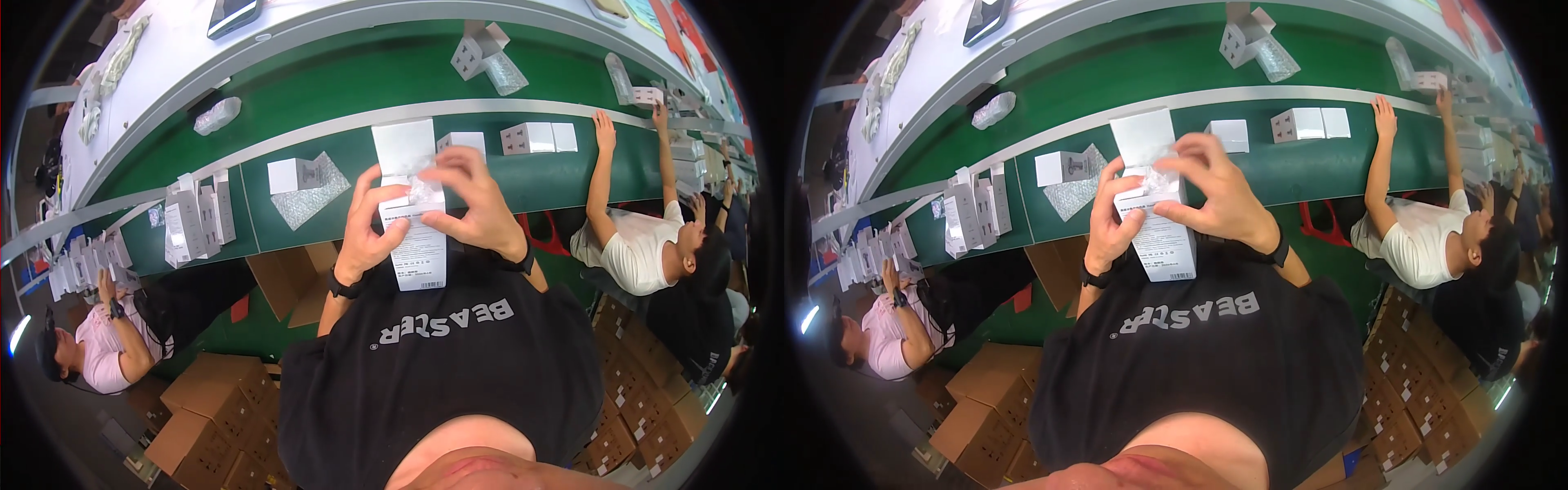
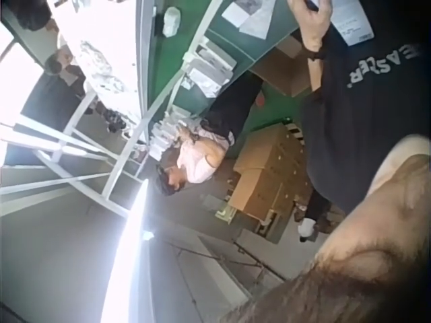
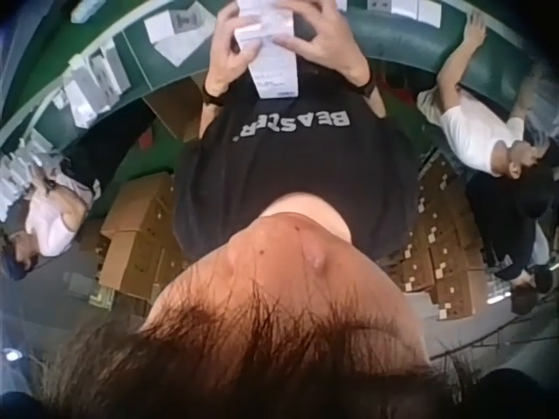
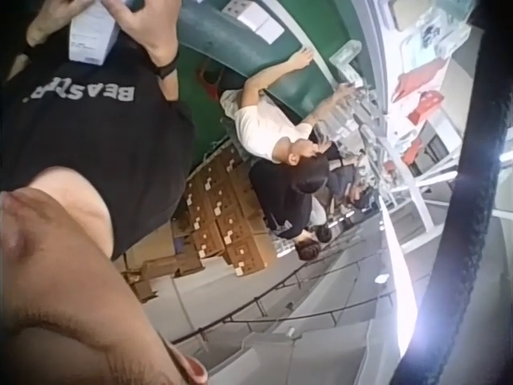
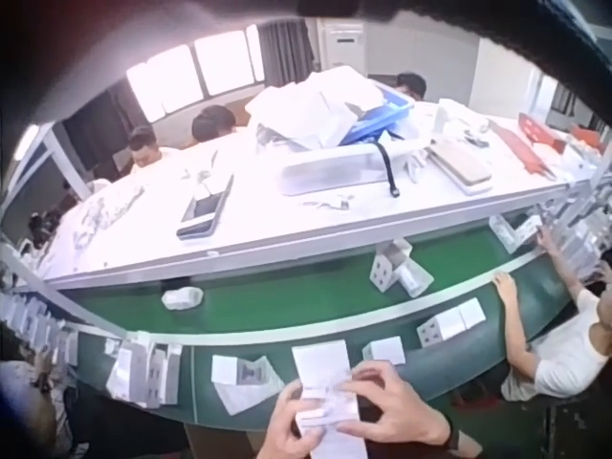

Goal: The person gathers white boxes from a conveyor belt, stacks them, and places them into a large cardboard box before moving it aside. Then, the person returns to the belt to fold and pack more white boxes, inserting bubble wrap into one.

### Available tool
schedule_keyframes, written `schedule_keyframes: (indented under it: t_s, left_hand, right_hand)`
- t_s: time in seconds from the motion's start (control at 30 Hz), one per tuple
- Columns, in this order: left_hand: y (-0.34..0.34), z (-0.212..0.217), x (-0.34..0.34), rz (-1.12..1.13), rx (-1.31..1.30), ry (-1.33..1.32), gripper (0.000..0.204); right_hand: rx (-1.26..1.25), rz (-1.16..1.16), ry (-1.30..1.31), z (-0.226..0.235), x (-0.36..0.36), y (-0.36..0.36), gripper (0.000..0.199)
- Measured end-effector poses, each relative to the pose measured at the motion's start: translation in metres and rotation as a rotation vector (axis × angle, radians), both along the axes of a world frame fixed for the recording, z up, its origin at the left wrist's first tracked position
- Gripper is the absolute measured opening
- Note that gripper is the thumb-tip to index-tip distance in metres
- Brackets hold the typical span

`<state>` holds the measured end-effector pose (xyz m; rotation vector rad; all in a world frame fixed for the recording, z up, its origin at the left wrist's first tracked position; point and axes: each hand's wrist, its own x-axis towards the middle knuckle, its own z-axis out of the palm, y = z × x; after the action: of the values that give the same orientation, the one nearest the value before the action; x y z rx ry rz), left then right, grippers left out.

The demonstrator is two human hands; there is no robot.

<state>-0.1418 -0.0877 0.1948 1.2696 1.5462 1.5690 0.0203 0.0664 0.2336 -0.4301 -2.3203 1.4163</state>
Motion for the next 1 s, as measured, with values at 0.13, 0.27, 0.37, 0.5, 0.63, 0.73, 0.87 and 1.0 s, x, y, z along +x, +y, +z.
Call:
schedule_keyframes:
  t_s: [0.13, 0.27, 0.37, 0.5, 0.63, 0.73, 0.87, 1.0]
  left_hand:
    - [0.007, 0.009, -0.003, -0.072, 0.022, 0.095, 0.036]
    - [0.016, 0.007, 0.008, -0.085, -0.128, 0.007, 0.042]
    - [0.014, -0.009, 0.022, 0.02, -0.023, -0.335, 0.051]
    - [0.013, -0.01, 0.02, 0.047, -0.059, -0.416, 0.066]
    - [0.016, 0.008, 0.019, -0.018, -0.178, -0.344, 0.072]
    - [0.014, 0.009, 0.018, -0.049, -0.218, -0.336, 0.072]
    - [0.012, 0.0, 0.017, -0.045, -0.234, -0.325, 0.072]
    - [0.011, -0.009, 0.018, -0.02, -0.236, -0.319, 0.066]
  right_hand:
    - [-0.591, -0.364, 0.427, -0.01, -0.018, -0.013, 0.045]
    - [-1.008, -0.109, 0.195, -0.01, -0.018, 0.019, 0.026]
    - [-0.582, 0.037, 0.182, -0.019, -0.015, 0.012, 0.022]
    - [-0.369, 0.045, 0.06, -0.01, -0.011, 0.008, 0.019]
    - [-0.401, -0.061, -0.03, 0.002, -0.014, 0.006, 0.019]
    - [-0.363, -0.068, -0.018, 0.001, -0.014, 0.005, 0.019]
    - [-0.224, 0.036, 0.058, -0.004, -0.01, 0.01, 0.02]
    - [-0.111, 0.109, 0.096, -0.013, -0.005, 0.009, 0.024]
